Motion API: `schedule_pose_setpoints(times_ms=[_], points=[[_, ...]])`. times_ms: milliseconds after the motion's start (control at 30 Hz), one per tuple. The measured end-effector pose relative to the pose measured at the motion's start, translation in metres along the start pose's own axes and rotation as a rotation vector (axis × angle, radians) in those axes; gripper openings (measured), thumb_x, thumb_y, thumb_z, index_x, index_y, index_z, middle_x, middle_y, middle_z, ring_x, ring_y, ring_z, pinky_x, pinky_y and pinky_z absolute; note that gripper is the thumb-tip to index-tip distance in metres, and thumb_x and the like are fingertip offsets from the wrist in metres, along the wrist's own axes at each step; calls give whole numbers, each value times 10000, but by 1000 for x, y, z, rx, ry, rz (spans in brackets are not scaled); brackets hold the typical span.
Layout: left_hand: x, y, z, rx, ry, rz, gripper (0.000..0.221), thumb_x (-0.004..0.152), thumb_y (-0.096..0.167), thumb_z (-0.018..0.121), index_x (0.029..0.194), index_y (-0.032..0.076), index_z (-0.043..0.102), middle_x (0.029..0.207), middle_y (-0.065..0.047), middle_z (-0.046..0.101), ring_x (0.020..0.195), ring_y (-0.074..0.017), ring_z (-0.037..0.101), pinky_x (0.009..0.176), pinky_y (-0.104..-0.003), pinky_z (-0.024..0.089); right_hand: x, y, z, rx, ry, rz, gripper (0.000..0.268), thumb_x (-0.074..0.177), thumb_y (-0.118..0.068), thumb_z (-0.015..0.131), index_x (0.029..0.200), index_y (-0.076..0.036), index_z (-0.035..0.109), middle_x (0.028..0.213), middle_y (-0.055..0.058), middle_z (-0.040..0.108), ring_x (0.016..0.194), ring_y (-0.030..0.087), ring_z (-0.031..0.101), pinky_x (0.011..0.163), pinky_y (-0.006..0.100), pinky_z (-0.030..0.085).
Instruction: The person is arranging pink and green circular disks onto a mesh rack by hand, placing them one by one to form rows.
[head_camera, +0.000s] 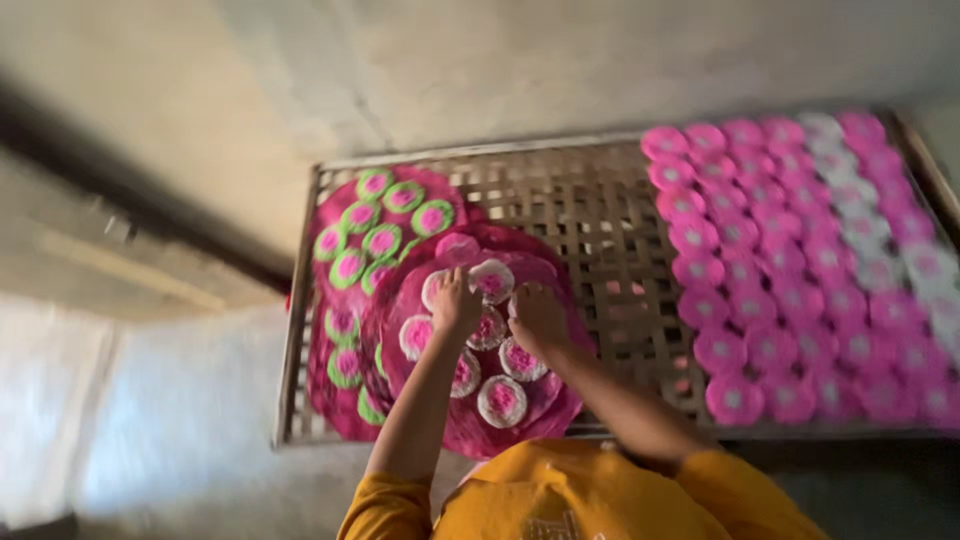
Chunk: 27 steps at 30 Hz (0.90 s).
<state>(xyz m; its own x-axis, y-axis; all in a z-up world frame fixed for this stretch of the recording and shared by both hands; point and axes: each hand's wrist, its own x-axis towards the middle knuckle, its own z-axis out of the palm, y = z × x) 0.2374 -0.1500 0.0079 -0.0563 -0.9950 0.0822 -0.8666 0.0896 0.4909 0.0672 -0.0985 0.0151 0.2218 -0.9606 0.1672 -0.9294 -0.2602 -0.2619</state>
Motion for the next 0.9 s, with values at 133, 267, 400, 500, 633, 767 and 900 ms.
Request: schedule_pose_setpoints(times_ms=[133,267,400,500,633,767,900], points=[[32,-28,26,-12,-328,-300,457,910,345,677,1311,140,598,1222,-169,676,1164,-365,649,1016,-495,504,-8,-11,21,16,-88,252,549,708,-119,777,1195,57,595,1156,238,608,1030,382,622,779,487,571],[44,-39,37,106,-84,315,361,831,336,737,1103,109,664,1112,-208,698,1037,-415,661,898,-526,527,-10,20,23,216,184,531,290,820,-175,768,1048,-22,673,1020,175,690,915,367,676,729,489,574],[37,-31,35,-174,-296,179,296,923,329,652,1109,98,661,972,-174,761,867,-375,731,782,-509,574,-38,101,19,1257,165,1035,284,867,-192,745,1110,-56,688,1005,123,746,850,235,743,715,366,636],[41,-22,28,-296,-441,-20,338,937,312,615,1207,110,600,971,-163,751,820,-367,752,725,-497,593,-75,168,20,1773,416,1050,321,857,-210,674,1175,-167,670,1132,62,696,987,195,708,791,386,625],[46,-12,23,-318,-282,145,284,990,261,626,1218,123,725,1046,-213,758,948,-393,729,820,-489,563,-90,245,20,1855,464,1031,278,969,-239,712,1192,-81,665,1136,80,649,980,212,655,821,391,551],[42,-10,21,-247,-366,-66,335,930,266,646,1235,144,714,1054,-190,770,945,-353,742,821,-464,572,-12,307,16,1658,381,921,309,886,-125,714,1191,-87,683,1100,60,715,979,192,698,824,348,564],[41,1,16,-424,-347,-113,341,885,246,722,1193,100,740,1049,-151,792,883,-266,767,789,-404,597,97,349,16,1568,346,926,327,886,-87,718,1209,-86,670,1084,41,714,968,181,681,767,330,559]])
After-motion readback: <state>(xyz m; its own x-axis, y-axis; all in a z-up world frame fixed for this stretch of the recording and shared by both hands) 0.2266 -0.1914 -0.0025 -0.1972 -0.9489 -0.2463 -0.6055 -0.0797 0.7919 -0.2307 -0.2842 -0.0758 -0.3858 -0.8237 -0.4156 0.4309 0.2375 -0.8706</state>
